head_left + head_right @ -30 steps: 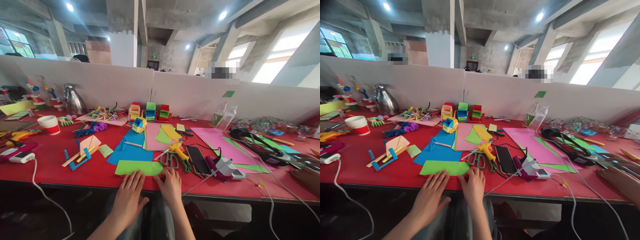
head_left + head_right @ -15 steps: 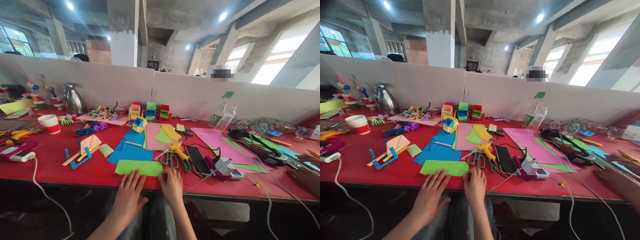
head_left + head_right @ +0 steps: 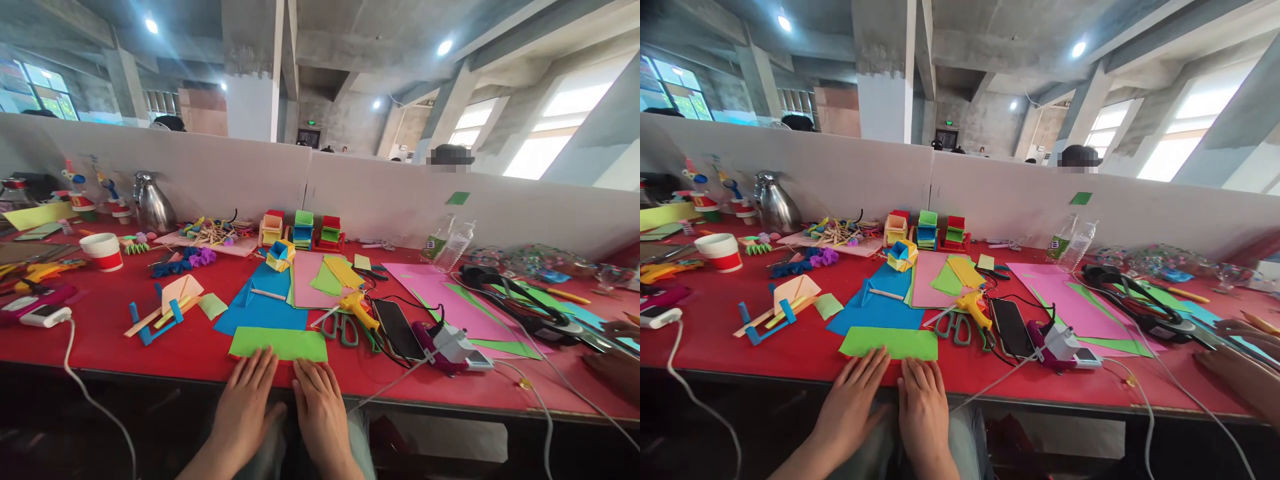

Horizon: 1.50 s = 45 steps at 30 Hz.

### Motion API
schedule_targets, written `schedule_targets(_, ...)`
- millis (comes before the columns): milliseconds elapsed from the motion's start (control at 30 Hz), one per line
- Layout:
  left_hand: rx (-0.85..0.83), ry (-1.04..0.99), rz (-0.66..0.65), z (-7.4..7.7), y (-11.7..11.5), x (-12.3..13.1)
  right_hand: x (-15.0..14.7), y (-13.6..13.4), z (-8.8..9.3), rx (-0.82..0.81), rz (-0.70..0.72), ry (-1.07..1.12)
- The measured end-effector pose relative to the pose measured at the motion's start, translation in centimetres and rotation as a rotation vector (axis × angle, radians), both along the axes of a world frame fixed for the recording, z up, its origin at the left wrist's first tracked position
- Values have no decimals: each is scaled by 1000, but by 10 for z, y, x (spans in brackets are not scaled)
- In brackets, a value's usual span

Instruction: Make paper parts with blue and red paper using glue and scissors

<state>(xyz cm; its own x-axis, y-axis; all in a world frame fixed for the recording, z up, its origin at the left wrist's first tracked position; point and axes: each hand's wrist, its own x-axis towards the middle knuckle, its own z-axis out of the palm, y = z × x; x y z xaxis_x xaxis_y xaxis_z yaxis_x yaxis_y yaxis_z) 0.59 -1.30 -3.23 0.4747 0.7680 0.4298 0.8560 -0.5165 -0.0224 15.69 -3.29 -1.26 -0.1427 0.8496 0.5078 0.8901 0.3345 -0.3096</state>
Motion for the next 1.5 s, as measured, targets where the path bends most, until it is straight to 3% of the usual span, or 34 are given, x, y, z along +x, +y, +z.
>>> schedule_targets(400,32,19,43,-4,4,-56,3,-1,2,18,-54,-23)
schedule_targets(533,42,-38,50,-5,4,-55,9,-4,2,42,-79,-23)
schedule_targets(667,17,-134,-12,6,12,-53,16,9,10,-23,-75,-54)
schedule_targets(900,-228,-345,-205,28,40,-56,34,45,22,-149,151,-56)
schedule_targets(1100,-227,-338,-327,31,55,-56,37,52,29,-135,299,-171)
schedule_targets(1267,-179,-249,-341,36,58,-55,33,57,32,-76,322,-279)
schedule_targets(1500,-200,-237,-252,33,55,-51,35,56,22,-98,232,-150)
